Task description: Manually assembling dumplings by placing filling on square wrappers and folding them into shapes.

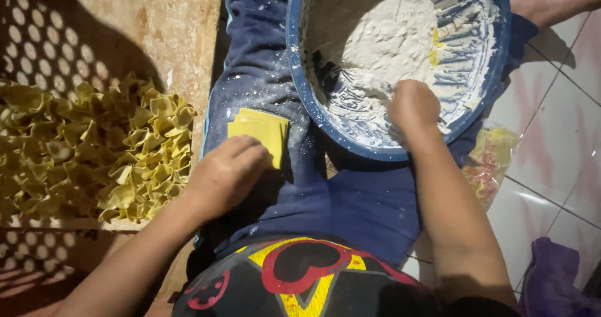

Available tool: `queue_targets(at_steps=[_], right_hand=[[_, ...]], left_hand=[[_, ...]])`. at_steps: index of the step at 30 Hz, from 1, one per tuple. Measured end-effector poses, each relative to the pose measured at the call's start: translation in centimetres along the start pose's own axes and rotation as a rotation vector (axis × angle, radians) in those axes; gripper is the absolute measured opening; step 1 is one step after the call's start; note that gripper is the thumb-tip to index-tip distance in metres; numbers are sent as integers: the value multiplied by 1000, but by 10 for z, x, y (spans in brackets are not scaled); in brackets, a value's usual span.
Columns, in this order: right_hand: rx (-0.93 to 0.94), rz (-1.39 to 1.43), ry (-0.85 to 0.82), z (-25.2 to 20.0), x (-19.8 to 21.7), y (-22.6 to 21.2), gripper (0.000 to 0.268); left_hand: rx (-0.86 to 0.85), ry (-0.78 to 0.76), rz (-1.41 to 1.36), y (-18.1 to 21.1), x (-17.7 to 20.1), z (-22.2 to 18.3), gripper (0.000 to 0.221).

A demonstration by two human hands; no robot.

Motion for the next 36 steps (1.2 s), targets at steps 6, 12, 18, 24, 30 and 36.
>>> queue_targets(at_steps=[6, 12, 18, 24, 30, 36], right_hand=[[38, 55, 30, 15, -14, -15, 15], [63, 458, -30, -10, 10, -25, 15], [86, 1024, -10, -63, 43, -39, 20], [155, 1232, 95, -134, 91, -76, 17], [431, 1109, 516, -161, 104, -103, 21], [522, 1018, 709, -170, 101, -90, 19]], left_hand=[[288, 126, -466, -18, 27, 13, 8], [808, 561, -1356, -58, 2, -10, 11], [1003, 580, -1673, -76, -42, 9, 25], [1152, 610, -1904, -33, -72, 52, 38], [1224, 491, -2047, -11, -101, 59, 45], [1219, 612, -2037, -41, -99, 52, 44]])
Point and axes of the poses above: each hand's wrist, its own z-axis towards the middle knuckle, its own x-axis out of the back of the hand, y = z × x, the point moved 7 cm from there along z, towards the middle knuckle, and after that the axes turned 4 degrees about y, right-handed, at the moved point
